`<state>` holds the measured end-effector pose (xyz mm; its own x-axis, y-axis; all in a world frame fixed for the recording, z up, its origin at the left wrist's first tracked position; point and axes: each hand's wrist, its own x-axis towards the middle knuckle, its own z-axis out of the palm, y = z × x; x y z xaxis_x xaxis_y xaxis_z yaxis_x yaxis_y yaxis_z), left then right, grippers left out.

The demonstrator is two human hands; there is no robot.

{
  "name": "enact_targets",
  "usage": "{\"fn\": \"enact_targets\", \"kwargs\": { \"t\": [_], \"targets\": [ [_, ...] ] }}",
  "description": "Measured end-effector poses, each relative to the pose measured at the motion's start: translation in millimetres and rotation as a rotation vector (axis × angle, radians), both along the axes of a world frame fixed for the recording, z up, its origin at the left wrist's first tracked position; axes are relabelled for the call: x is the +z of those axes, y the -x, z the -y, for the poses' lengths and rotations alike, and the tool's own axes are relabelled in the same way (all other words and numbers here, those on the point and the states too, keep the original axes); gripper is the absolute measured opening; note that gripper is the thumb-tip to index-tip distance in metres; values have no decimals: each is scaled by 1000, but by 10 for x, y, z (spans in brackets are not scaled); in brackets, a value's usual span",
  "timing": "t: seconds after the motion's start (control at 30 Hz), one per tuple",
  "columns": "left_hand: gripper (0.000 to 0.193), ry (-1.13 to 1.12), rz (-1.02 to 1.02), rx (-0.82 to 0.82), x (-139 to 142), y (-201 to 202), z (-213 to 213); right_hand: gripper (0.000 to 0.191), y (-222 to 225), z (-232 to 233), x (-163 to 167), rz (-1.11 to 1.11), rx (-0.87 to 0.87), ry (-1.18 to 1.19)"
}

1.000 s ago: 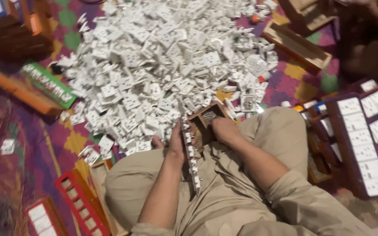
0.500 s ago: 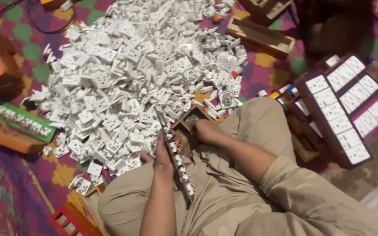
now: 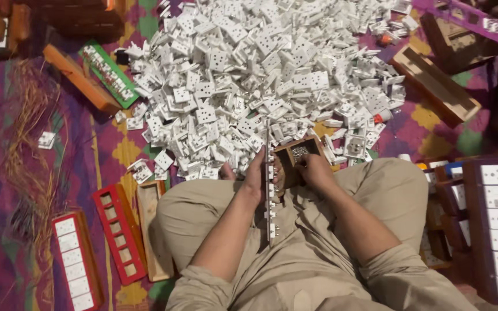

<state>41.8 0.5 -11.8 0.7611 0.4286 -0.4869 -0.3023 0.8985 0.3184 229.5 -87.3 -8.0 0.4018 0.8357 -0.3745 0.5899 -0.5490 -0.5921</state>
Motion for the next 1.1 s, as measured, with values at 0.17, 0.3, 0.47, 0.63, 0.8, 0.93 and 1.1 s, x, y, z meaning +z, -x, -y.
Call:
{"fn": "enact_targets", "kwargs": {
  "t": [0.17,0.3,0.47,0.63,0.8,0.93,1.1],
  "targets": [
    [42,-37,-34,54,-36,-38,-15,18,17,-7,43,16,8,-135],
    [42,-52,85,39,-101,-28,-27,18,120,-51,186,-115,-4,-662],
    [43,-67,28,18,-118,-9,-36,19,309,-125,474,-151,156,-1028],
    [42,-11,80,1,-136,-19,-51,19,455,-198,654,-45,159,-1027],
    [45,-66,164,-57,-140,-24,-53,18,471,-226,696,-11,61,-1031],
    [41,-60,125,-35,-92,-51,-50,19,440,-266,699,-13,88,-1024],
    [42,-15,78,-36,-32,-62,-43,18,411,-294,673,-9,110,-1017]
  ]
}}
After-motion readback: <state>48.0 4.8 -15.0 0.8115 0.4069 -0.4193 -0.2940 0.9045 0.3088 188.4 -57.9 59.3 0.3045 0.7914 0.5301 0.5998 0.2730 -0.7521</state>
